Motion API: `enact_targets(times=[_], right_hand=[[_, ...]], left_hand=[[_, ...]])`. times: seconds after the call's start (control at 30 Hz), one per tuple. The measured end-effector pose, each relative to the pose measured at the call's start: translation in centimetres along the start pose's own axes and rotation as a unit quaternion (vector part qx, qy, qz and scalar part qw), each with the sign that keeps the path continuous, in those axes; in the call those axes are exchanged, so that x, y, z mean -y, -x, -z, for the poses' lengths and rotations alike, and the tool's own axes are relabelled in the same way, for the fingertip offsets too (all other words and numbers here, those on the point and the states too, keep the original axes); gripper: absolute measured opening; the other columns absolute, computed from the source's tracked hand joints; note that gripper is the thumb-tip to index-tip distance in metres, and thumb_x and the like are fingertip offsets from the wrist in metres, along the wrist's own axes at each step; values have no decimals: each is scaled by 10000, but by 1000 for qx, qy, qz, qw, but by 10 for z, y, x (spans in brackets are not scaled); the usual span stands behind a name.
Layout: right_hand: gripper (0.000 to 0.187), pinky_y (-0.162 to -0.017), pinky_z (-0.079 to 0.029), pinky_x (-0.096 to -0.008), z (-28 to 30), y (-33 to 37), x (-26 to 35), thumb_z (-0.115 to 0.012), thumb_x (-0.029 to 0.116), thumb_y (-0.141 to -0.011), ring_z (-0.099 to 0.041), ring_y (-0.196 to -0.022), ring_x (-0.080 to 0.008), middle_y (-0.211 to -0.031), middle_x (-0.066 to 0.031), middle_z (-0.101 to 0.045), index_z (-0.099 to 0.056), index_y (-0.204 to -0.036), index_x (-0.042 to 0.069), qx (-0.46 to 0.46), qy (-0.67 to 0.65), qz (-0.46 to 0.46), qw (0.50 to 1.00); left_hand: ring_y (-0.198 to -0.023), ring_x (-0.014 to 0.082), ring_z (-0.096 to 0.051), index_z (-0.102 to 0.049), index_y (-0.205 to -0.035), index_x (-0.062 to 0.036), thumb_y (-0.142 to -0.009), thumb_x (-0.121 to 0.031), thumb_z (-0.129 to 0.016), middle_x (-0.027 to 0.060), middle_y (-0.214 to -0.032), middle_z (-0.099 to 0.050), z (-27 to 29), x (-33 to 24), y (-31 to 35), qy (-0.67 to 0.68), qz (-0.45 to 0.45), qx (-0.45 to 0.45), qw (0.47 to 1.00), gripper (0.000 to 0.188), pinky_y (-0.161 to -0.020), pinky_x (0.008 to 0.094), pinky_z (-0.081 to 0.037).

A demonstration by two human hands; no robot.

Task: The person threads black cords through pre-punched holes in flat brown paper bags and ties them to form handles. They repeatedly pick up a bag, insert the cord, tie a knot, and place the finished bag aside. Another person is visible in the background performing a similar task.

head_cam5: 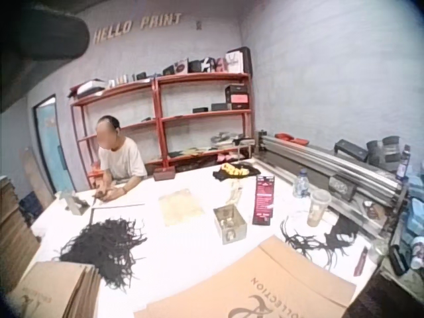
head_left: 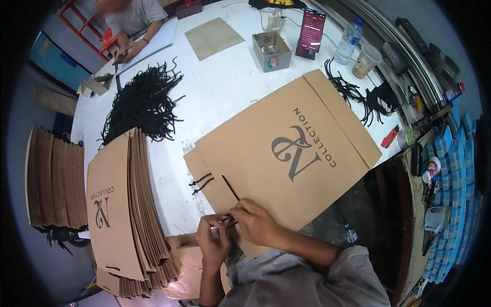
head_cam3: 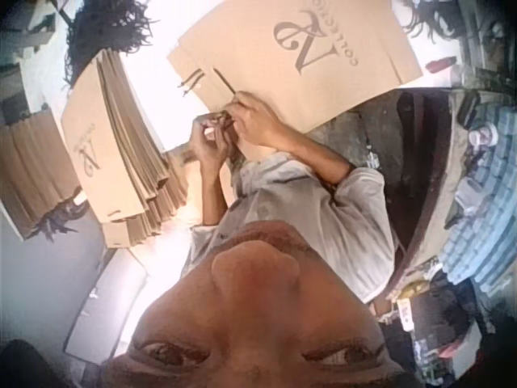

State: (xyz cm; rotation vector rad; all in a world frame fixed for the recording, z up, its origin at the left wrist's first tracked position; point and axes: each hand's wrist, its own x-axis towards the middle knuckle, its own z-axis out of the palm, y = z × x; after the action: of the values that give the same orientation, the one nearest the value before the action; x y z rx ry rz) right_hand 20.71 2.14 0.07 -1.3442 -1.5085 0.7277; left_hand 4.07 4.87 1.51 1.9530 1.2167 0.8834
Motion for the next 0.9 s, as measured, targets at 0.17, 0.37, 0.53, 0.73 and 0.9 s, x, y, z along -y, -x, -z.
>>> enact_targets(times=[0.17,0.37,0.53,0.73,0.9], right_hand=[[115,-731,-513,-378,17,-5,-7,-650,44,-928,-640,-789,-290,-896,-139,-647,-682,-1027,-5,75,-93,-4,993],[92,-682,-483,-355,18,-2,-17,-649,69,-959,-621,-740,-238,-840,-150,-635,-674,-988,-15,50,-194,-124,972],[100,-690,-502,-329,10,1,-19,-631,69,-987,-625,-760,-152,-878,-116,-663,-690,-1011,-7,38,-259,-136,956],[159,-691,-556,-387,13,-3,-12,-703,76,-836,-643,-808,-329,-913,-120,-598,-683,-982,16,76,51,141,986],[199,-730,-562,-400,3,-2,-17,-724,45,-788,-662,-827,-296,-943,-94,-638,-692,-984,27,66,103,128,984]], left_hand=[[-950,238,-692,-486,-932,-26,-893,117,-660,174,-983,-689,-4,6,-5,162,8,-28,986,229,-855,338,-550],[-912,206,-671,-768,-1000,18,-822,94,-759,132,-976,-703,-9,7,-9,131,-28,13,991,194,-814,285,-536],[-879,191,-672,-694,-1000,38,-935,7,-700,117,-983,-703,-27,10,4,209,69,-63,973,73,-797,288,-544],[-885,214,-710,-608,-988,13,-1024,-42,-587,204,-1011,-730,1,-14,10,287,131,-31,948,69,-773,313,-573],[-836,229,-723,-650,-942,35,-936,43,-638,195,-925,-741,22,-34,31,166,-52,-51,983,15,-747,317,-577]])
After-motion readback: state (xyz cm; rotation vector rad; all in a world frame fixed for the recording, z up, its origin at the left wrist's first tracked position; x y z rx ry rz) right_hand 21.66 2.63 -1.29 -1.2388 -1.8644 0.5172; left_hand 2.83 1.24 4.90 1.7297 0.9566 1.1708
